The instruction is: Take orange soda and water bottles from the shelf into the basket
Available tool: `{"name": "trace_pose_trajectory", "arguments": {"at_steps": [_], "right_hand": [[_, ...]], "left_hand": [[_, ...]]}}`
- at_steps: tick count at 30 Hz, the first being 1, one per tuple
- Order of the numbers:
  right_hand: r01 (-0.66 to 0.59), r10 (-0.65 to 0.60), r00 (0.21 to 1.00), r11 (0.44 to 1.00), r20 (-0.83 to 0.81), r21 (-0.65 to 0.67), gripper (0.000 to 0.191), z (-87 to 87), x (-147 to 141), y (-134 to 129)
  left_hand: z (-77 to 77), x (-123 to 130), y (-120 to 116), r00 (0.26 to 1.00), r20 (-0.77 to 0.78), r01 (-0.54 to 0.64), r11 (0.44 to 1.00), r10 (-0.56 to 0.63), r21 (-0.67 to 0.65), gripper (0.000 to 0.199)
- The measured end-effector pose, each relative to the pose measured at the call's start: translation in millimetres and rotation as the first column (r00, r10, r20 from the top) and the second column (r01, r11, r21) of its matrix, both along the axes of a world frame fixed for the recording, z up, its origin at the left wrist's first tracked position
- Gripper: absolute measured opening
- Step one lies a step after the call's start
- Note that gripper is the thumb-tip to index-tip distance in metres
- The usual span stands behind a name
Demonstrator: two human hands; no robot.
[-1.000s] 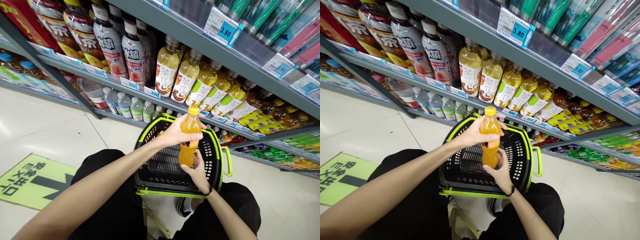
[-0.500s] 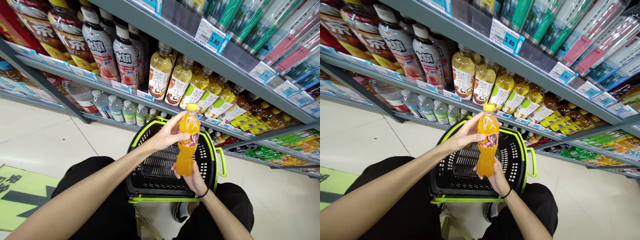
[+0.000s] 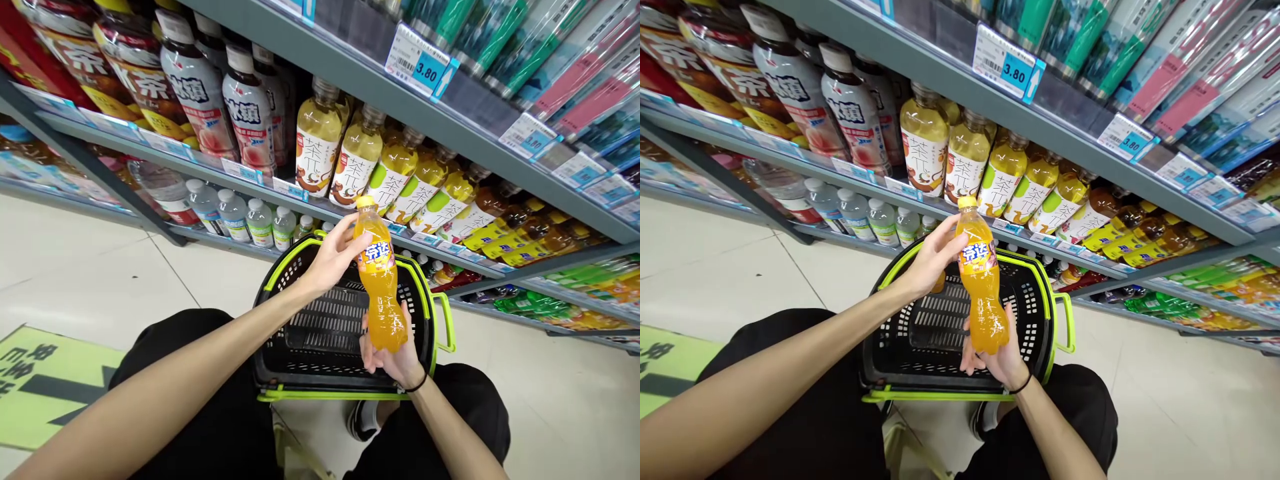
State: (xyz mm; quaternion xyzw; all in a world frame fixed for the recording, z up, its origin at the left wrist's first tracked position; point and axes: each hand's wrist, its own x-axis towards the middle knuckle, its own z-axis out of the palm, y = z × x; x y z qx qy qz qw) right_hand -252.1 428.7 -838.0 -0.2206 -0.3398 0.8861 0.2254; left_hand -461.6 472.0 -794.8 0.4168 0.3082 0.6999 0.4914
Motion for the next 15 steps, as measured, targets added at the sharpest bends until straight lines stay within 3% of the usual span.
{"name": "trace_pose_trajectory", "arguments": {"at_steps": [5, 9, 15], "right_hand": [[0.013, -0.013, 0.999, 1.0, -0.045, -0.001, 0.084, 3.5, 3.2, 2.1], [0.042, -0.042, 0.998, 0.999, -0.042, -0.015, 0.075, 9.8, 4.2, 4.7], [0.076, -0.076, 0.997, 0.997, -0.034, -0.012, 0.071, 15.0, 5.4, 6.7]], "left_hand": [[-2.0, 1.7, 3.5, 0.999, 0.04, -0.028, 0.997, 0.031, -0.079, 0.054], [-1.1, -1.9, 6.0, 0.996, 0.039, -0.074, 0.991, 0.079, -0.111, 0.056], [2.9, -8.1, 4.7, 0.997, 0.006, -0.08, 0.993, 0.08, -0.09, 0.056]]}}
